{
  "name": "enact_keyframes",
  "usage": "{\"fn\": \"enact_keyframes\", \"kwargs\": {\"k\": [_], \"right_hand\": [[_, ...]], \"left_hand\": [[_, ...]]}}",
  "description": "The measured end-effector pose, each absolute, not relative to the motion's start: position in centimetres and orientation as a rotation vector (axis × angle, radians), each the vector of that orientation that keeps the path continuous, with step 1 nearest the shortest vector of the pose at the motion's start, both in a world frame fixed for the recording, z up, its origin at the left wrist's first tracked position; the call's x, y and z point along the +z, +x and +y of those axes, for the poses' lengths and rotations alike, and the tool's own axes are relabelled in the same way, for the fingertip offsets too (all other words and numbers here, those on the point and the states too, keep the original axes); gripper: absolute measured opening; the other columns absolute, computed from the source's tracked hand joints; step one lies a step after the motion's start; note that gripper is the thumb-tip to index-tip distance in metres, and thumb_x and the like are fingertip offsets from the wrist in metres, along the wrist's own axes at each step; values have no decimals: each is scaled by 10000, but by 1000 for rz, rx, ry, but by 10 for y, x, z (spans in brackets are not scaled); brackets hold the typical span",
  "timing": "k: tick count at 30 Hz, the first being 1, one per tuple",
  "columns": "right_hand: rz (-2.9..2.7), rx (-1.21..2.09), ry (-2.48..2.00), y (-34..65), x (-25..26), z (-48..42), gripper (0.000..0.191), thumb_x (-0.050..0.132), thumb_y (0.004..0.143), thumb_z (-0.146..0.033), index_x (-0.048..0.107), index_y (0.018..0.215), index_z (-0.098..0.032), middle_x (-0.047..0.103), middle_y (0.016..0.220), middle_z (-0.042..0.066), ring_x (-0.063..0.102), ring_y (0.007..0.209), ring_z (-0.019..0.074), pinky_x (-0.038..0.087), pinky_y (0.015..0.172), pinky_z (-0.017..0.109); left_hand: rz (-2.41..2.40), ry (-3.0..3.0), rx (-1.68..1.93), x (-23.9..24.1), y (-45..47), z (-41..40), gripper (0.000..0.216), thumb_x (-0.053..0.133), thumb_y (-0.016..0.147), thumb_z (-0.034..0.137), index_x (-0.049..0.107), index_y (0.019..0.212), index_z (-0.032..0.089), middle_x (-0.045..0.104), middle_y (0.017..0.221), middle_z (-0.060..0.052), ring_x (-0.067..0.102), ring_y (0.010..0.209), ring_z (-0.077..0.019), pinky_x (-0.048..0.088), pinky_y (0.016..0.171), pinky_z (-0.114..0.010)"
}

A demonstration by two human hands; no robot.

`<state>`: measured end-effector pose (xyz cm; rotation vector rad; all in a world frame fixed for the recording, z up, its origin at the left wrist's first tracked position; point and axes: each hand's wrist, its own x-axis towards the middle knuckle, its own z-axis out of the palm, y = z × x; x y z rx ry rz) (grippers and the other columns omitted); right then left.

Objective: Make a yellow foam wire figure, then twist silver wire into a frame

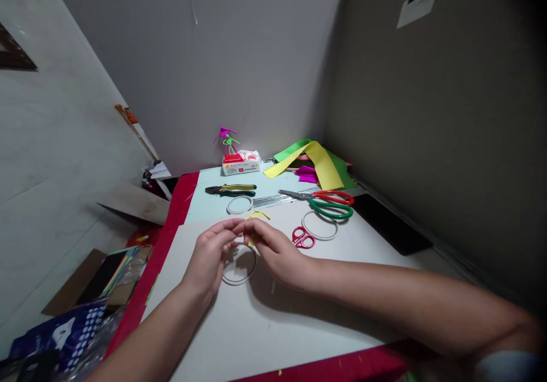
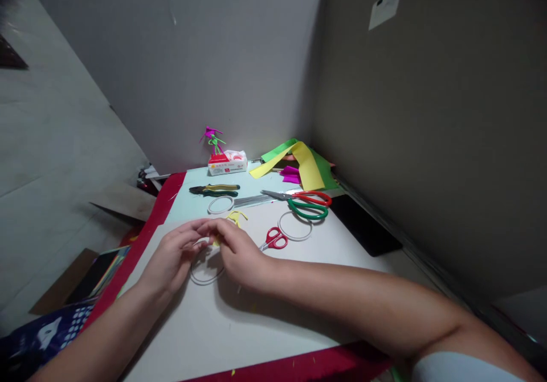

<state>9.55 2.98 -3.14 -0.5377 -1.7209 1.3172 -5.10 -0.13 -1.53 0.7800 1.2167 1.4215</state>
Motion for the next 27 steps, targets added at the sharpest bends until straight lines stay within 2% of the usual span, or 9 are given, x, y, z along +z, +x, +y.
{"fn": "enact_keyframes", "kwargs": {"k": [4,8,11,14,16,18,21,23,27], "right_hand": [[-1542,1324,-489,96,-29,37,207,505,850,-130,650,973,-212,671,989,39,622,940,171,496,853,339],[-1507,1179,-449,99,-24,35,244,532,884,-186,693,1051,-263,699,1097,22,619,1071,184,447,999,367],[-1529,1124,-553,105,-21,21,354,443,953,-276,572,1282,-294,562,1346,20,460,1295,196,303,1133,399],[-1626,1147,-638,113,-20,10,530,343,981,-419,261,1483,-268,246,1554,19,172,1443,199,143,1193,428],[-1745,1130,-636,117,-18,11,640,286,970,-511,105,1515,-230,83,1588,17,28,1462,199,64,1201,438],[-1836,1087,-649,118,-16,19,723,227,946,-589,30,1519,-195,-14,1590,21,-65,1458,202,0,1197,446],[-1913,1001,-696,118,-14,39,792,172,909,-662,6,1519,-185,-46,1589,34,-105,1452,215,-46,1184,475],[-1941,952,-710,116,-14,50,788,146,899,-678,29,1520,-207,-5,1591,42,-68,1457,220,-58,1179,491],[-1897,986,-785,111,-17,54,783,94,887,-691,79,1518,-226,59,1590,52,-24,1460,221,-95,1170,498]], "left_hand": [[1146,682,1528,-2,-30,14,234,637,705,218,711,900,113,687,902,-87,621,807,-175,464,635,-239],[1066,559,1670,15,5,36,232,552,784,289,648,933,139,645,1007,-102,619,995,-204,510,770,-255],[1015,476,1719,22,30,53,276,480,840,347,555,1051,186,574,1169,-116,569,1137,-247,540,809,-335],[986,423,1663,21,43,65,334,446,872,370,522,1110,148,509,1266,-182,508,1226,-295,533,864,-411],[954,422,1643,17,46,68,369,449,889,380,509,1167,146,467,1344,-179,453,1290,-268,497,941,-391],[918,433,1634,12,48,67,404,447,907,403,491,1236,174,425,1423,-137,391,1345,-214,444,1011,-333],[859,450,1584,6,51,59,458,393,929,478,504,1284,210,432,1455,-89,355,1372,-185,376,1068,-298],[718,516,1553,3,52,53,413,376,946,449,535,1282,268,446,1459,-19,301,1396,-148,325,1091,-247],[717,455,1583,7,53,50,373,367,953,406,576,1239,290,435,1468,24,268,1408,-137,345,1081,-235]]}}
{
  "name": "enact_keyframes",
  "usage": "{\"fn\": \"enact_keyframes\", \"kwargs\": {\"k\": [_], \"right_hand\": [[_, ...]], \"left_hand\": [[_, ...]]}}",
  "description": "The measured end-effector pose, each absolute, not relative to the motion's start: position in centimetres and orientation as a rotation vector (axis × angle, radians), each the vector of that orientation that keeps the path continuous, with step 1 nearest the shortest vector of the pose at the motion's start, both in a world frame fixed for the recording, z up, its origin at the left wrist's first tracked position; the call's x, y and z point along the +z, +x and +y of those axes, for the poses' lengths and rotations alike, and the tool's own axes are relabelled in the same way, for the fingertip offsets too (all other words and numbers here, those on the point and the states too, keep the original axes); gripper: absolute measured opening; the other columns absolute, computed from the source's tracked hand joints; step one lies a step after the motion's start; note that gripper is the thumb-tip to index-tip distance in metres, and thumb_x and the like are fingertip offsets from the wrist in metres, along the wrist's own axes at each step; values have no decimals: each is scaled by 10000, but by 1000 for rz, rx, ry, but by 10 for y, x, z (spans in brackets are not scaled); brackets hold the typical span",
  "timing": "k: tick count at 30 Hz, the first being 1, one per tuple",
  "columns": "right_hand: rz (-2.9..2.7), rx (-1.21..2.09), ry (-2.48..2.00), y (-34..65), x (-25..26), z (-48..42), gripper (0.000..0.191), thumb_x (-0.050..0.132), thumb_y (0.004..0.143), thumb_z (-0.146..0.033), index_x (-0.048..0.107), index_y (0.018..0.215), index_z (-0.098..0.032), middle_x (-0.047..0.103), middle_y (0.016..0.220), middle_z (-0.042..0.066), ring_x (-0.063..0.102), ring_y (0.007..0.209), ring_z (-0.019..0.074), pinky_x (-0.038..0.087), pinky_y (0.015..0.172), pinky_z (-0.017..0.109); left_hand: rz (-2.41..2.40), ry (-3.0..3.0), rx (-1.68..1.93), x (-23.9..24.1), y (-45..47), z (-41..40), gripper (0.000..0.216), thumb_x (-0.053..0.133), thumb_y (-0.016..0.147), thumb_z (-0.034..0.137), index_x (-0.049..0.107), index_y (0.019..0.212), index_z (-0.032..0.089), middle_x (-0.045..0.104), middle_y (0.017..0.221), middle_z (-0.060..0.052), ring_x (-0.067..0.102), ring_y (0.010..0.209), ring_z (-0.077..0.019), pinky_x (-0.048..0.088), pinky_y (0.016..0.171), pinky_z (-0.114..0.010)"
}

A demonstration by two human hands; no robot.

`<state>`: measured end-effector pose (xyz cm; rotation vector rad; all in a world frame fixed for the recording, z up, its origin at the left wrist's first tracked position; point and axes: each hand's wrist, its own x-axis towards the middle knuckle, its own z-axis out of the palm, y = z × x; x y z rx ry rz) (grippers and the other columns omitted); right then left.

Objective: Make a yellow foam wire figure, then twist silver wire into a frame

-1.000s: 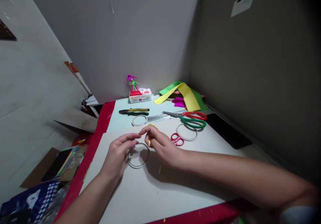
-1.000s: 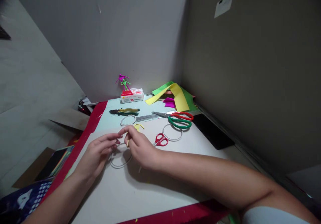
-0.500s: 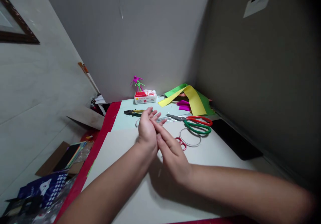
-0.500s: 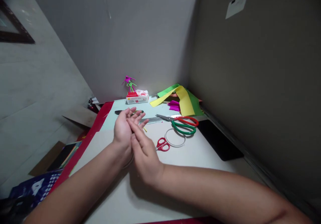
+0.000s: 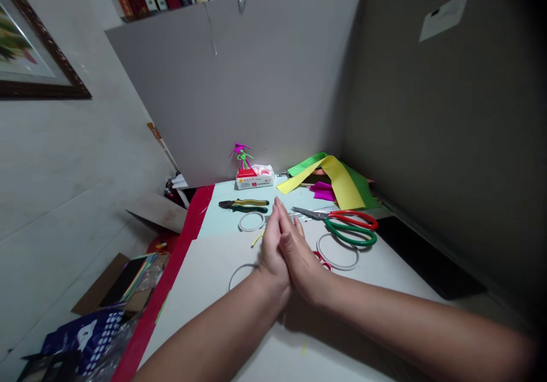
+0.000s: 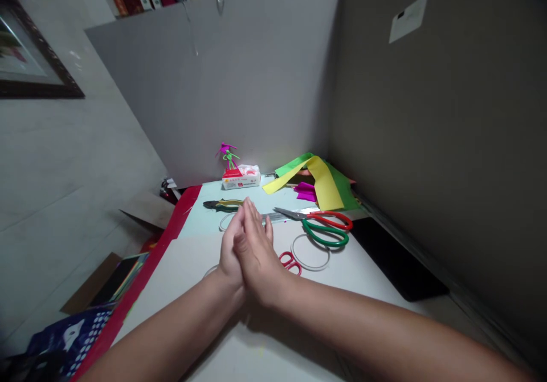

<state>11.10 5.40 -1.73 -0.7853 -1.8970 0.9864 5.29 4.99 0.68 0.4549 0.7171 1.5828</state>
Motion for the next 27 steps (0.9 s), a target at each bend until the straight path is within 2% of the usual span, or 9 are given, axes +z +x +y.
{"fn": "enact_keyframes", "kwargs": {"k": [3,5,9,12,16,19,22,24,27], "right_hand": [[-1860,1096,-817,109,-18,40,774,108,889,-687,86,1518,-237,43,1591,35,-87,1453,237,-96,1164,523],[-1887,1081,-740,110,-16,26,764,145,895,-678,67,1520,-246,8,1592,16,-127,1444,248,-86,1164,536],[-1927,990,-591,115,-13,5,659,257,963,-525,51,1520,-238,8,1589,15,-45,1456,235,29,1190,507],[-1899,931,-501,117,-11,4,563,357,973,-273,176,1506,-260,199,1563,29,165,1444,201,178,1190,451],[-1844,900,-344,118,-8,24,526,447,858,-73,516,1341,-271,560,1348,51,513,1255,202,388,1093,412],[-1656,1094,-462,117,-5,43,308,561,814,-108,711,1042,-251,723,1051,41,662,1003,203,508,938,386],[-1491,1290,-538,118,-2,55,135,685,725,-148,732,833,-213,732,869,30,669,857,193,525,848,362],[-1456,1333,-554,119,2,59,71,714,698,-165,714,763,-195,716,804,25,656,801,178,523,818,350],[-1368,1430,-583,121,8,60,170,756,658,-189,690,814,-196,700,821,16,646,763,155,528,777,337]], "left_hand": [[859,283,1523,16,49,54,411,399,931,449,526,1279,270,423,1472,-17,311,1394,-171,368,1084,-288],[916,234,1524,23,45,55,516,405,920,486,428,1357,212,346,1510,-76,278,1409,-194,379,1081,-319],[912,284,1607,35,32,53,626,413,912,480,305,1424,136,278,1531,-134,270,1409,-198,394,1066,-331],[901,341,1677,44,22,49,639,366,920,469,274,1445,117,247,1542,-151,278,1406,-207,389,1065,-329],[906,405,1754,48,16,48,671,386,895,493,269,1455,144,252,1544,-133,302,1396,-192,401,1046,-291],[921,415,1714,43,20,50,680,394,893,462,252,1464,121,260,1539,-147,282,1405,-198,405,1044,-308],[918,410,1648,40,24,52,666,396,894,447,293,1451,96,298,1522,-160,283,1405,-201,385,1056,-300],[907,410,1606,41,26,52,664,404,889,458,359,1417,57,356,1485,-190,326,1385,-211,357,1073,-282],[878,422,1584,44,28,51,651,409,885,479,424,1379,55,425,1436,-204,382,1355,-218,334,1088,-285]]}}
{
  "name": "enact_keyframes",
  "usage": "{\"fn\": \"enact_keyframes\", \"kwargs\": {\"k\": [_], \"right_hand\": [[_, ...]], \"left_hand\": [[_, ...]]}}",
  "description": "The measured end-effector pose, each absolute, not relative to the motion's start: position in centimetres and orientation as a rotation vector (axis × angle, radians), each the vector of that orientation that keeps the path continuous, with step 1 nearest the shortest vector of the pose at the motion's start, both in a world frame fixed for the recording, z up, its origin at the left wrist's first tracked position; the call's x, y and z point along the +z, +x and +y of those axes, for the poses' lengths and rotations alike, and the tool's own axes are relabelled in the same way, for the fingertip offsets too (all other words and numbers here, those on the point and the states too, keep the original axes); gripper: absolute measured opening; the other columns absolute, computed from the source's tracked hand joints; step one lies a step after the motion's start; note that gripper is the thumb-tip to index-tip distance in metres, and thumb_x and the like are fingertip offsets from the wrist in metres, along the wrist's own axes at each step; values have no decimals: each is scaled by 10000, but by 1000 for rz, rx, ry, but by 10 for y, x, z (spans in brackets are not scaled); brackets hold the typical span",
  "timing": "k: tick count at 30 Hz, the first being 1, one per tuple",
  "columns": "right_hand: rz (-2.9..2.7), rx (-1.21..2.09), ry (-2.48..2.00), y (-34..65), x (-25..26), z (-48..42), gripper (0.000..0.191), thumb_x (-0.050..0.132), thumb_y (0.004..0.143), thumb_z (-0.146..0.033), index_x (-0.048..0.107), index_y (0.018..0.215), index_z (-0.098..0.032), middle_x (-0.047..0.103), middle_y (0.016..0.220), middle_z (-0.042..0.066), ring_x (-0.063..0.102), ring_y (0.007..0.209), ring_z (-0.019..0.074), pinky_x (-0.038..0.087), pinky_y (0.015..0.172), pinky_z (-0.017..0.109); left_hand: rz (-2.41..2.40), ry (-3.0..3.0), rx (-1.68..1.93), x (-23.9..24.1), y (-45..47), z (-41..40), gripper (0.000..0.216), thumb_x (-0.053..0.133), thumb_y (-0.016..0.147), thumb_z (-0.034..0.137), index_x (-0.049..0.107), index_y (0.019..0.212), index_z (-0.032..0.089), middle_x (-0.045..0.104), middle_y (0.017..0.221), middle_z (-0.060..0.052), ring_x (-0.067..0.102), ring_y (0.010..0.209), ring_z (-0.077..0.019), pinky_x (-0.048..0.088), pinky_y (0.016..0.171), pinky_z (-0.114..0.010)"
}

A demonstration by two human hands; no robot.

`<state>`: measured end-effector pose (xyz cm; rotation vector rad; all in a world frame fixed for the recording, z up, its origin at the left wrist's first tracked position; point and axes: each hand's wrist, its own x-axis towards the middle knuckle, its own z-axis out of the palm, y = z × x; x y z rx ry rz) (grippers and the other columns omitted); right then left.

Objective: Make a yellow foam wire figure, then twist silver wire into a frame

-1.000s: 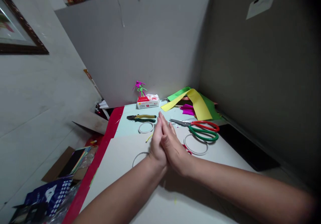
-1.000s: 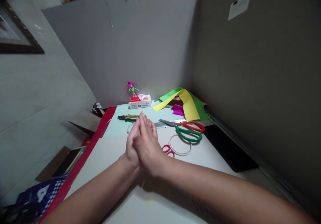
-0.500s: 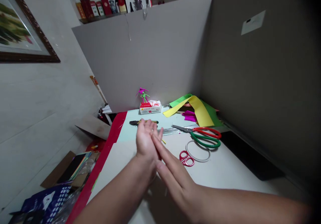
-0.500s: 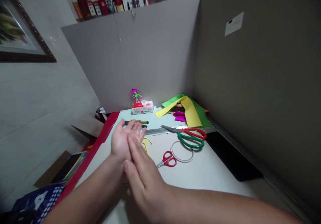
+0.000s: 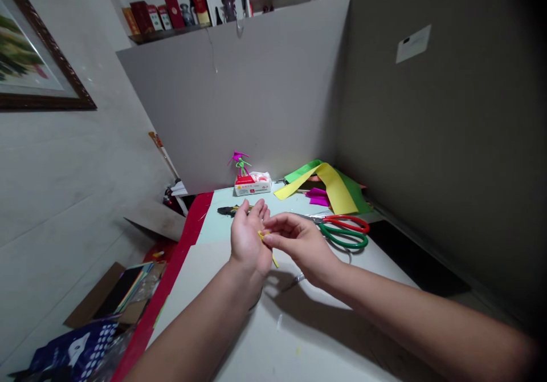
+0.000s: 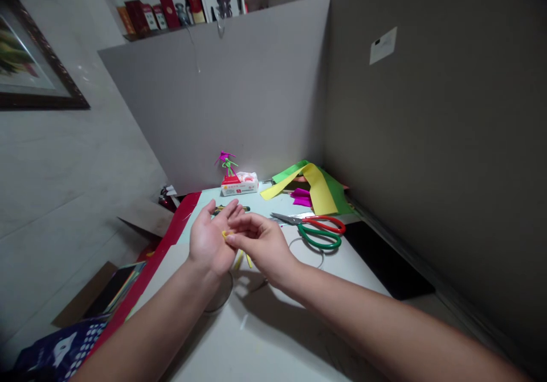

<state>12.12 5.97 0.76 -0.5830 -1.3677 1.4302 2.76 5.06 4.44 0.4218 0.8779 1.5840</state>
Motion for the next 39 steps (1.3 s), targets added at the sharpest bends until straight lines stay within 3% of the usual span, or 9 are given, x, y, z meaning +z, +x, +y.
{"fn": "enact_keyframes", "kwargs": {"k": [4,8,11,14,17,22,27,33,39], "right_hand": [[-1315,1429,-618,120,7,63,139,799,613,-210,701,708,-184,661,887,39,631,851,177,508,846,364],[-1445,1097,-612,116,-7,63,54,774,665,-202,734,650,-235,631,990,43,591,1017,208,459,963,393],[-1608,965,-562,115,-15,52,167,626,830,-218,750,927,-274,675,1088,63,600,1084,219,444,1009,446],[-1861,854,-433,116,-16,34,424,464,930,-229,501,1351,-257,503,1402,76,419,1331,210,310,1132,473],[-1997,775,-362,120,-12,23,537,430,936,-225,320,1460,-191,358,1500,90,283,1408,200,257,1166,445],[-1991,495,-161,128,0,25,542,402,866,-84,396,1401,-170,506,1384,147,420,1331,212,362,1099,450],[-1868,360,-137,134,13,30,301,453,861,-66,631,1058,-210,690,1005,106,625,991,189,518,873,364],[-1830,630,-278,134,12,46,272,477,843,-77,661,1011,-187,616,832,61,558,791,165,488,720,314],[-1568,1275,-510,130,2,68,72,661,738,-187,682,803,-166,638,760,21,561,674,132,470,647,282]], "left_hand": [[861,437,1641,42,30,51,593,400,892,477,445,1375,136,426,1453,-143,367,1363,-184,333,1085,-257],[896,407,1650,37,29,54,594,424,883,450,423,1386,135,388,1471,-163,334,1382,-221,363,1071,-299],[906,406,1682,40,24,55,616,390,891,454,374,1414,129,345,1497,-160,291,1402,-207,348,1080,-309],[907,437,1757,47,20,52,598,336,912,449,337,1435,159,314,1523,-111,267,1411,-173,334,1088,-283],[947,547,1860,52,21,46,553,315,939,424,363,1418,152,331,1514,-102,278,1407,-184,349,1085,-295],[889,701,1922,60,30,24,471,290,954,431,473,1328,211,441,1439,-63,337,1378,-172,352,1086,-274],[848,832,1863,59,36,12,437,310,941,473,553,1250,280,522,1359,-34,332,1379,-194,330,1098,-316],[1012,606,1531,50,32,37,589,370,887,564,479,1325,186,449,1401,-124,396,1323,-268,328,1084,-364],[1056,565,1405,50,25,51,580,284,924,493,428,1345,121,420,1355,-194,512,1163,-283,494,843,-351]]}}
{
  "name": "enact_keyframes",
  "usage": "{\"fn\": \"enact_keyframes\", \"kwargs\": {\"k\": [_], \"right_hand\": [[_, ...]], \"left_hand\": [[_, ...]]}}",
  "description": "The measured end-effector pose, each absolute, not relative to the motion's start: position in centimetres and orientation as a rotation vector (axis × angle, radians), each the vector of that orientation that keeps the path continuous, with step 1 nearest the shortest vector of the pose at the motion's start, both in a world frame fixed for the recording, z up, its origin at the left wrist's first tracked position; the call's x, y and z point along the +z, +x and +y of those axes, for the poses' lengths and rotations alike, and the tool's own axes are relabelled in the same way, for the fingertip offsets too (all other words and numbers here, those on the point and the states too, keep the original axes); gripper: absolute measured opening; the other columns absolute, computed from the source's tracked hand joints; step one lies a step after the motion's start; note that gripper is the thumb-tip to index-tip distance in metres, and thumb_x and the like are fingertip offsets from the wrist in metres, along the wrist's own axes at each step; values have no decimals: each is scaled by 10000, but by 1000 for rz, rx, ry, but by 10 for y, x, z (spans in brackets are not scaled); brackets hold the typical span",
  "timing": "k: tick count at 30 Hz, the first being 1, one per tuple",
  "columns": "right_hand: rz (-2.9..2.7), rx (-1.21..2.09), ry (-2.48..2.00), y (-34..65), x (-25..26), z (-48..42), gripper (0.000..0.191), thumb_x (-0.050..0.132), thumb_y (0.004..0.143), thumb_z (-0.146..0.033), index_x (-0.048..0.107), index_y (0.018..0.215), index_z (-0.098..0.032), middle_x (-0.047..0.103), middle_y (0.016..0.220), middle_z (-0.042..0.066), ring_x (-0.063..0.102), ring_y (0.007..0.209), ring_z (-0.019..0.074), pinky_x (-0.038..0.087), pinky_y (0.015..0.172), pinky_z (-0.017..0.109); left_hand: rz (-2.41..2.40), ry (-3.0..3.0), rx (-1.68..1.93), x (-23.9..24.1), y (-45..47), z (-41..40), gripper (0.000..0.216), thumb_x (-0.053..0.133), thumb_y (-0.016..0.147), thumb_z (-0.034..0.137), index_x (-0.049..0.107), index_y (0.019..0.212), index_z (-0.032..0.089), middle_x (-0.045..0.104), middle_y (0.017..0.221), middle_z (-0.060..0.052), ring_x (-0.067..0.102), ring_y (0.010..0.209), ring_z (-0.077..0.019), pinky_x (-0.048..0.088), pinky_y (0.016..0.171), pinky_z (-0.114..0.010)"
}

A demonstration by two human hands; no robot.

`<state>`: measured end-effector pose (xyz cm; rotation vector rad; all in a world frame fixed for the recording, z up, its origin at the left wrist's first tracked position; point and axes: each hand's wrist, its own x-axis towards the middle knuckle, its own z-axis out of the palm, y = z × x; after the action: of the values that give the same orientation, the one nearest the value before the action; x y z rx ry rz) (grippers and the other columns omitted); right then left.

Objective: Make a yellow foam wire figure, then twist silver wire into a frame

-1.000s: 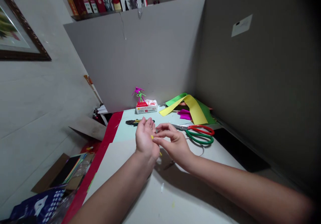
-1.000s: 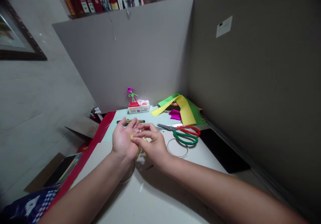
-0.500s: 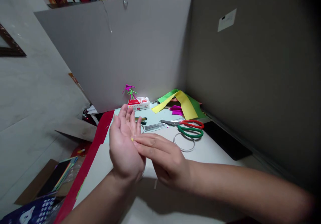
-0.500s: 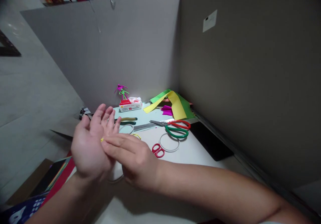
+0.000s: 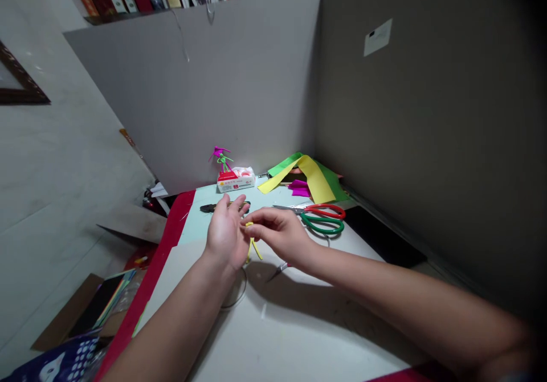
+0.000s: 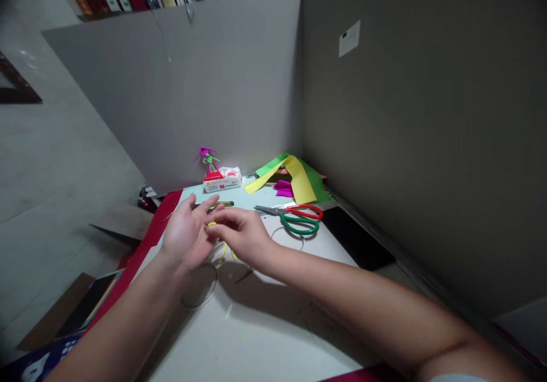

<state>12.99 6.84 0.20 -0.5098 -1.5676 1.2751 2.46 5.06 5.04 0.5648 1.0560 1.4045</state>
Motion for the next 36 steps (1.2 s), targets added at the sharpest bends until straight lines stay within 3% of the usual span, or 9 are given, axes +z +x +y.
{"fn": "enact_keyframes", "kwargs": {"k": [4,8,11,16,21,28,32,36], "right_hand": [[-1531,1441,-495,129,-1,73,131,631,778,-288,582,775,-166,567,613,-36,494,487,88,419,490,237],[-1505,1578,-468,129,-3,74,281,567,843,-381,486,668,-178,457,466,-74,395,410,62,318,421,196],[-1468,1667,-469,129,-5,77,305,589,833,-388,500,644,-165,443,435,-76,351,395,47,258,402,182],[-1359,1783,-459,129,-8,83,226,681,759,-352,659,794,-130,625,628,-5,545,525,75,450,541,224],[-1320,1863,-466,129,-13,87,324,760,682,-321,679,939,-142,715,816,51,679,738,137,538,762,305],[-1373,1806,-555,127,-16,86,274,795,666,-335,650,781,-133,717,688,45,682,623,139,551,615,267],[-1408,1756,-585,128,-15,85,314,756,709,-395,604,641,-129,658,548,9,597,458,88,468,459,195],[-1409,1755,-568,127,-15,85,343,727,720,-452,629,686,-125,681,616,26,621,512,93,481,490,198]], "left_hand": [[1038,659,1370,50,20,52,553,257,922,509,493,1274,153,460,1237,-159,544,1034,-258,503,734,-323],[1047,705,1323,48,17,54,508,249,930,473,545,1175,141,465,1126,-130,539,869,-205,488,685,-294],[1047,717,1297,48,14,56,473,285,923,463,579,1098,136,466,1041,-112,525,795,-185,480,648,-281],[1041,767,1245,51,9,57,373,349,900,394,590,1040,145,468,946,-93,513,704,-191,450,530,-302],[1077,797,1261,55,4,57,235,460,840,265,601,986,147,467,969,-76,503,795,-174,438,595,-275],[1118,952,1214,47,-9,64,225,581,769,218,644,980,170,525,1103,-69,492,912,-182,383,629,-253],[1134,1049,1107,43,-16,68,262,593,758,199,647,1013,180,548,1117,-78,512,925,-192,400,670,-275],[1180,1141,1016,44,-19,68,282,610,754,212,633,1033,182,576,1014,-73,538,872,-185,411,689,-293]]}}
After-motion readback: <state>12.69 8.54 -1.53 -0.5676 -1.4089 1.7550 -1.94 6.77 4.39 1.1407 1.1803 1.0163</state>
